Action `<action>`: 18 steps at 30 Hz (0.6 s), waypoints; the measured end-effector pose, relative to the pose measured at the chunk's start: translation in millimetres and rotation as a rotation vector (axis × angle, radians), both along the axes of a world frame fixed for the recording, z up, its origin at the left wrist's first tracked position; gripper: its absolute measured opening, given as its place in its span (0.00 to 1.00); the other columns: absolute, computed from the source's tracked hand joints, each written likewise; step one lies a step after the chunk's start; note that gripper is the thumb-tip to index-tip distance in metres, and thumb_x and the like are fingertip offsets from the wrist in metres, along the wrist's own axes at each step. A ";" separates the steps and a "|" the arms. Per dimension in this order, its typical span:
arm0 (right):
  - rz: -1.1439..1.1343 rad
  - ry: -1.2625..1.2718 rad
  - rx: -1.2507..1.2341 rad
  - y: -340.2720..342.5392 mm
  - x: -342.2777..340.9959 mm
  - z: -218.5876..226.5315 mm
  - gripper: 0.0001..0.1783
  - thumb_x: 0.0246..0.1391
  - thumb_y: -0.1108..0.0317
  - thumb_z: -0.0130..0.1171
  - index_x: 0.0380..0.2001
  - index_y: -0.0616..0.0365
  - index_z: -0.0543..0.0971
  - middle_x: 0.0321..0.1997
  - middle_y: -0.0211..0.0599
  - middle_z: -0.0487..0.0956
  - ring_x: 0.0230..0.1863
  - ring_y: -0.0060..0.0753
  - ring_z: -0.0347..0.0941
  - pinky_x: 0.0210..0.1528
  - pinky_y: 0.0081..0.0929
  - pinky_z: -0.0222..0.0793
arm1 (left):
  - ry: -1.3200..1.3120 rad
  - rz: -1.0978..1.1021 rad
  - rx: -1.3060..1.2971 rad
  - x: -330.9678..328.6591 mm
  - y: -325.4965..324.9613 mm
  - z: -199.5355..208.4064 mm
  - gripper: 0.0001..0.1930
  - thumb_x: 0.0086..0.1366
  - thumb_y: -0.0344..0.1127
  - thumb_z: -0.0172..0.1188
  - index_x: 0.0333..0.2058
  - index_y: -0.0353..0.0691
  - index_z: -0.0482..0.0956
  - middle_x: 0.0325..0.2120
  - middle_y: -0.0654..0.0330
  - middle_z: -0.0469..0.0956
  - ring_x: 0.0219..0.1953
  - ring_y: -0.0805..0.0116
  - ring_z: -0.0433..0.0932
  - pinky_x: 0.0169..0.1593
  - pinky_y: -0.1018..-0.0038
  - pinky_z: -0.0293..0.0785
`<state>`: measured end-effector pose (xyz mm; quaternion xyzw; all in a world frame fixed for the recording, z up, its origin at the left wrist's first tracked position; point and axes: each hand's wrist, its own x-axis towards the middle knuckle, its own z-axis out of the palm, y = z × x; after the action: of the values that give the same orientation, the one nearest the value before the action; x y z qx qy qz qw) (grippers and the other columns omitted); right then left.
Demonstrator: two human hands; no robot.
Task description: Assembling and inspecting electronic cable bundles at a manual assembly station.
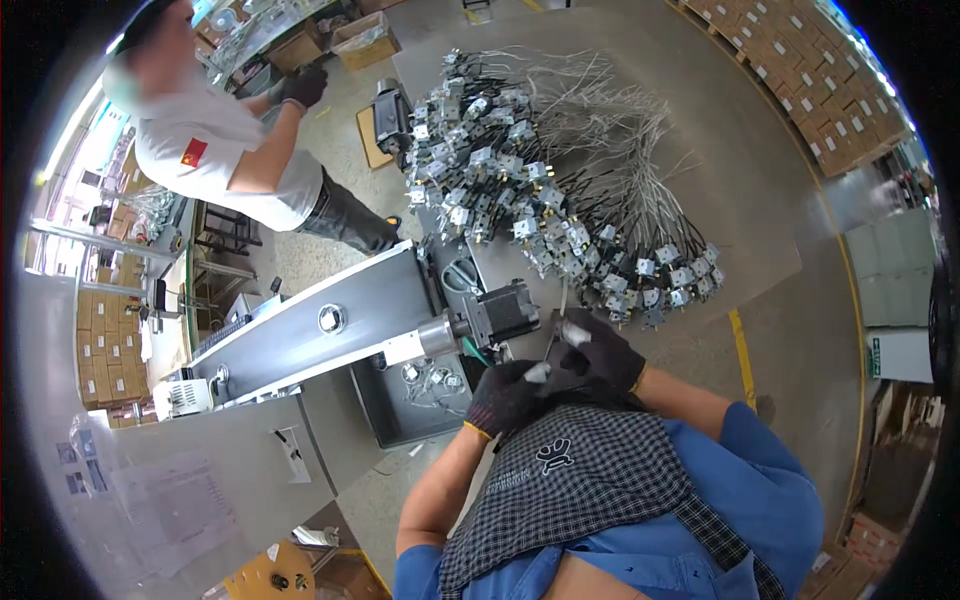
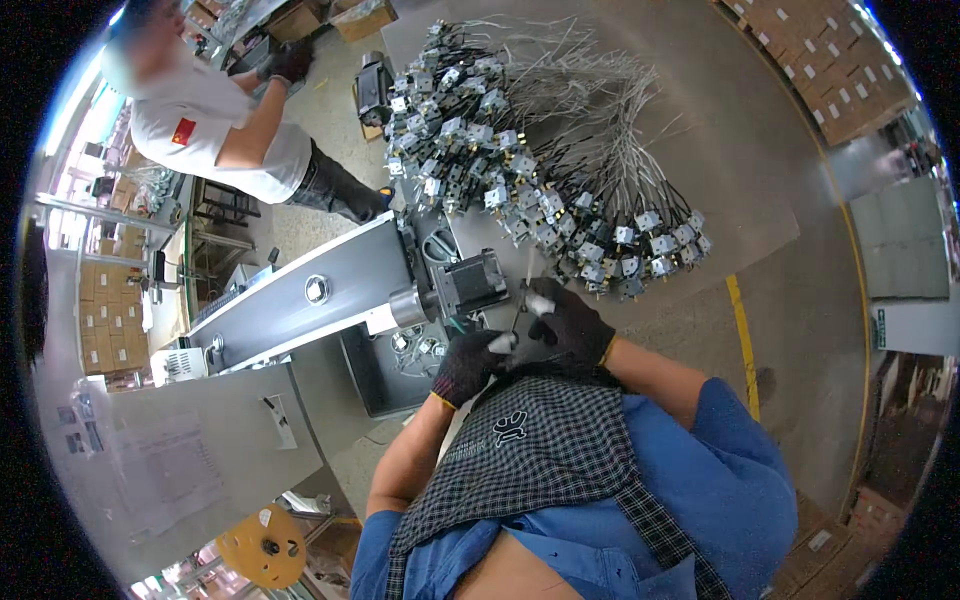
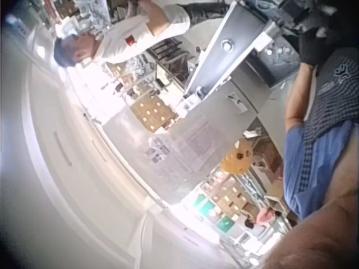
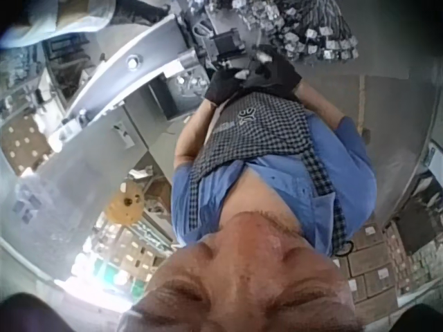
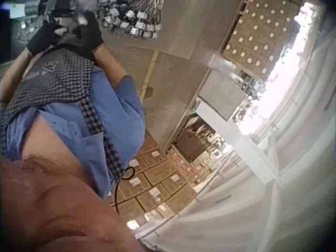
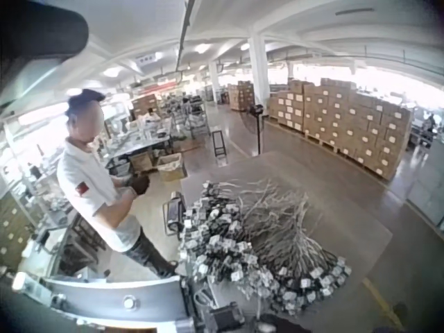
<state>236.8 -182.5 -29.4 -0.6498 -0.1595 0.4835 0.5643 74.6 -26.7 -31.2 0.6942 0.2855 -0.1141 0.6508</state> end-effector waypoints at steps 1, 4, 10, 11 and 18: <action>0.034 0.103 0.069 12.5 1.8 6.6 0.17 0.69 0.59 0.50 0.51 0.59 0.77 0.42 0.34 0.80 0.33 0.21 0.74 0.35 0.24 0.73 | 0.007 0.027 0.002 -16.3 0.7 -5.8 0.24 0.68 0.49 0.63 0.49 0.32 0.82 0.35 0.52 0.86 0.34 0.72 0.80 0.40 0.69 0.77; 0.020 0.260 0.087 41.2 -20.7 14.9 0.21 0.70 0.53 0.47 0.45 0.61 0.79 0.35 0.31 0.82 0.31 0.23 0.76 0.32 0.25 0.73 | -0.241 0.139 0.264 -64.0 -1.1 -53.2 0.21 0.67 0.45 0.63 0.51 0.33 0.82 0.39 0.49 0.86 0.38 0.68 0.81 0.45 0.68 0.77; 0.391 0.289 0.295 80.1 -82.6 -1.9 0.19 0.72 0.52 0.48 0.44 0.58 0.75 0.32 0.31 0.78 0.29 0.23 0.74 0.32 0.27 0.73 | 0.148 0.346 0.066 -165.8 -33.8 -109.5 0.21 0.69 0.46 0.56 0.56 0.43 0.79 0.39 0.45 0.84 0.40 0.53 0.83 0.47 0.61 0.76; 0.417 0.298 0.288 90.9 -88.0 -3.9 0.19 0.72 0.52 0.48 0.44 0.58 0.75 0.32 0.31 0.78 0.29 0.23 0.74 0.32 0.27 0.73 | 0.227 0.254 0.338 -185.4 -43.0 -123.8 0.24 0.70 0.51 0.53 0.56 0.43 0.78 0.43 0.44 0.83 0.45 0.44 0.82 0.50 0.57 0.76; 0.254 0.487 -0.095 138.5 -111.2 -34.5 0.18 0.70 0.54 0.46 0.42 0.57 0.76 0.30 0.36 0.79 0.22 0.32 0.77 0.22 0.32 0.74 | 0.490 0.379 0.180 -254.0 -108.1 -156.8 0.24 0.69 0.52 0.53 0.50 0.39 0.82 0.46 0.42 0.82 0.50 0.40 0.80 0.54 0.55 0.74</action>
<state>125.6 -44.0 -63.9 -0.5150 -0.0762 0.6993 0.4898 -179.4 -134.9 -188.0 0.6354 0.5669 -0.1289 0.5082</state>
